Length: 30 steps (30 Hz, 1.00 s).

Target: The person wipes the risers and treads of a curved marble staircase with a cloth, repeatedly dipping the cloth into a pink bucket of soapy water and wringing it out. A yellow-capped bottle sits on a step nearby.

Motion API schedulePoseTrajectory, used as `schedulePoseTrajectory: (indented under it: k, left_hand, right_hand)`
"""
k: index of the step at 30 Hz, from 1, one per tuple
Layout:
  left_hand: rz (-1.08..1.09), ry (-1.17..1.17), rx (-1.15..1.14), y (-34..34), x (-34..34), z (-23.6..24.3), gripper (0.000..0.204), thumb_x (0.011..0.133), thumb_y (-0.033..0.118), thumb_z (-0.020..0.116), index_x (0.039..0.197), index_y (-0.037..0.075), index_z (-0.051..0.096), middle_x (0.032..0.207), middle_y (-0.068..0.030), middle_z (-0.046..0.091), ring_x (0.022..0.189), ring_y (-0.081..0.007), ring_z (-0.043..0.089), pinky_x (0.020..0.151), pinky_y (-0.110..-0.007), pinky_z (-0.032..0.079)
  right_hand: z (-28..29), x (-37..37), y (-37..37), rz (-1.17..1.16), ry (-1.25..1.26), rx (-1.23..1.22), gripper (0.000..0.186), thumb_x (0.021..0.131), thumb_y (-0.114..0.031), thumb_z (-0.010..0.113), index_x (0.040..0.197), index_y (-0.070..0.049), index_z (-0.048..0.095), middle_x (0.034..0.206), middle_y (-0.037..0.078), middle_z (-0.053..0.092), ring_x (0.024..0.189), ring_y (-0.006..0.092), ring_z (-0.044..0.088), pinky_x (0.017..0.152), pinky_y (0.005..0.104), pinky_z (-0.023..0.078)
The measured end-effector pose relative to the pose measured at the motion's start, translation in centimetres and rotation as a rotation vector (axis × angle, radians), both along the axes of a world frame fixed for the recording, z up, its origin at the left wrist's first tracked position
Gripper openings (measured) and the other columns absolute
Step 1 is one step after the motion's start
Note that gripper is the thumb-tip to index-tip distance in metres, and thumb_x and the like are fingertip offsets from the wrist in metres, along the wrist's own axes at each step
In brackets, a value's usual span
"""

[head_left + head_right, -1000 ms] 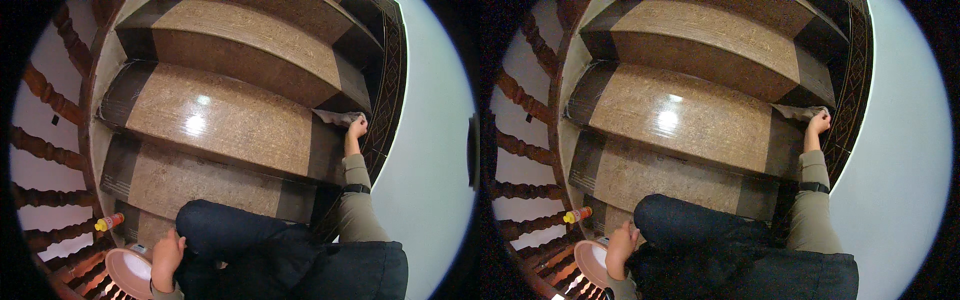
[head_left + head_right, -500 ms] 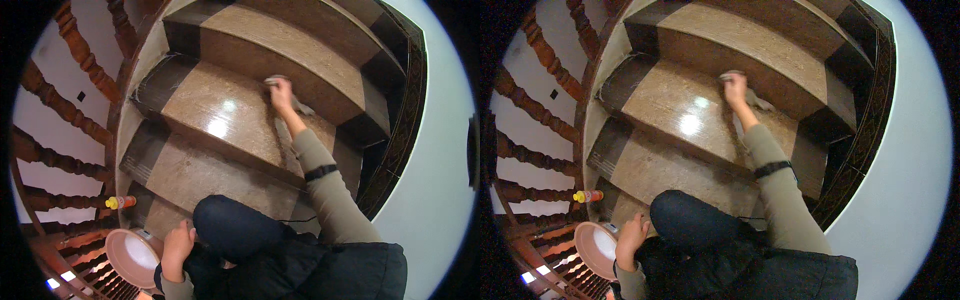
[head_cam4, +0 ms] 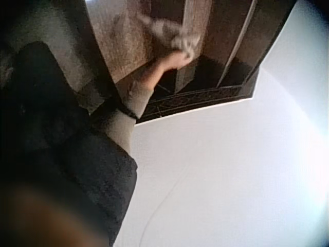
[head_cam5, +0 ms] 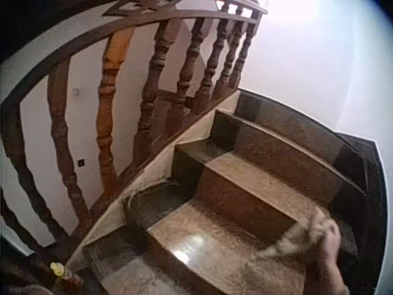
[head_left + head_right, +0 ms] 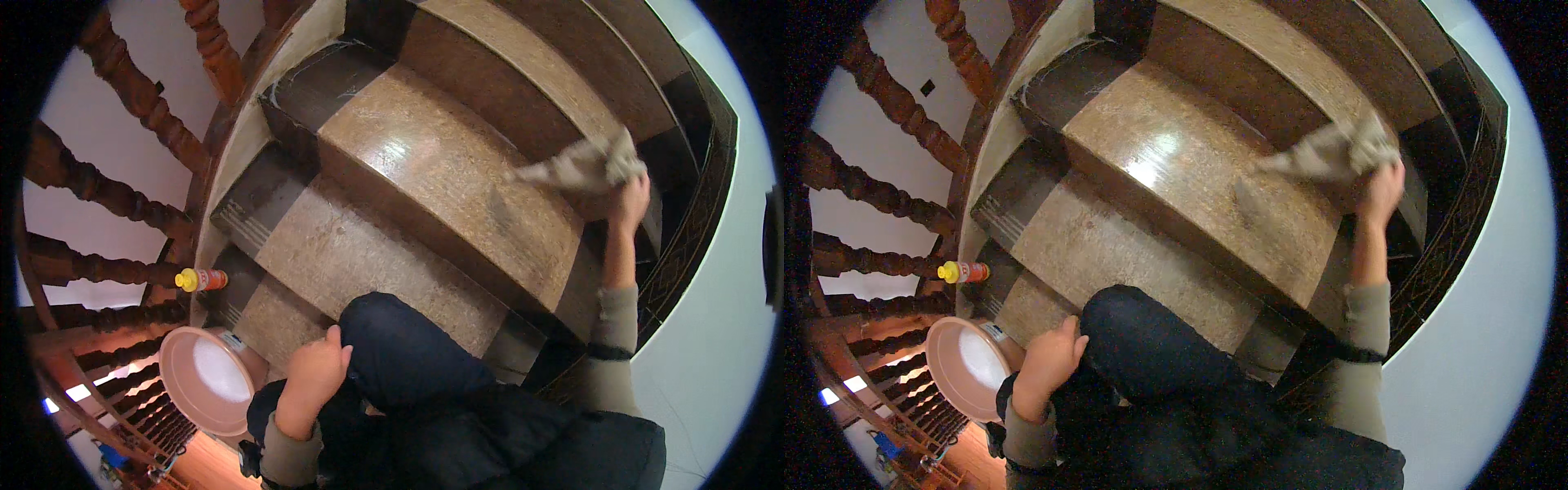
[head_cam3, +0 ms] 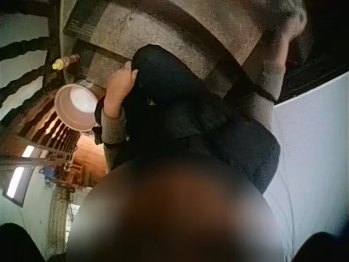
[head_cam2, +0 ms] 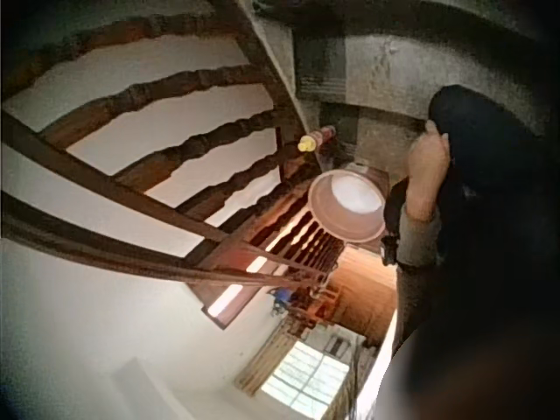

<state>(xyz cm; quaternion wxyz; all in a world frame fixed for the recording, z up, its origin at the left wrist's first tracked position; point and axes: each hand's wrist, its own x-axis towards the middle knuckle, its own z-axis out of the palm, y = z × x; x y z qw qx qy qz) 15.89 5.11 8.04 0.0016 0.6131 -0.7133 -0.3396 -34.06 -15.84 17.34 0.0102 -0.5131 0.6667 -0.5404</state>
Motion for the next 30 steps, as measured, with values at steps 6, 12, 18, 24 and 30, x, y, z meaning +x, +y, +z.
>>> schedulePoseTrajectory:
  k: [6,12,18,24,30]
  left_hand:
    - [-0.064,0.042,-0.029,-0.3,0.8,-0.7,0.032,0.086,0.026,0.055,0.105,0.002,0.05,0.07,-0.0209,0.062,0.064,-0.0381,0.061,0.057,-0.048,0.048]
    - [-0.05,0.031,0.034,0.0,2.3,-0.9,0.031,0.086,0.026,0.056,0.105,0.002,0.05,0.071,-0.0212,0.062,0.064,-0.0383,0.061,0.057,-0.047,0.048]
    - [-0.041,0.065,0.07,0.8,3.6,-0.4,0.03,0.087,0.027,0.055,0.102,0.002,0.049,0.076,-0.0227,0.062,0.07,-0.0388,0.062,0.061,-0.048,0.049]
    - [-0.082,0.077,0.248,-0.6,3.7,-2.8,0.028,0.087,0.027,0.054,0.097,0.001,0.05,0.075,-0.0236,0.062,0.072,-0.041,0.06,0.064,-0.05,0.048]
    - [-0.002,0.087,0.182,-2.6,5.2,-5.9,0.028,0.088,0.025,0.051,0.1,-0.001,0.052,0.081,-0.0272,0.061,0.078,-0.0445,0.059,0.069,-0.051,0.047]
  right_hand:
    - [-7.5,-12.2,11.0,-0.522,0.49,0.647,0.039,0.092,-0.026,0.044,0.118,0.002,0.052,0.116,0.021,0.056,0.107,0.0356,0.053,0.089,0.0414,0.042]
    - [-19.5,-4.0,14.5,-0.174,0.542,0.699,0.057,0.094,-0.029,0.041,0.138,0.003,0.027,0.144,0.021,0.028,0.133,0.0323,0.026,0.109,0.0364,0.021]
    - [-19.3,12.0,5.8,-0.138,0.498,0.677,0.06,0.093,-0.034,0.041,0.137,0.005,0.028,0.143,0.024,0.027,0.133,0.0359,0.025,0.11,0.0403,0.019]
    - [-19.9,37.9,-5.0,0.363,0.784,0.22,0.063,0.086,-0.046,0.051,0.137,-0.011,0.037,0.141,0.02,0.032,0.128,0.04,0.03,0.105,0.0479,0.026]
    - [-19.3,37.4,-6.0,0.532,0.907,0.012,0.063,0.074,-0.009,0.056,0.135,-0.013,0.04,0.137,0.012,0.041,0.114,0.0328,0.046,0.091,0.0398,0.042]
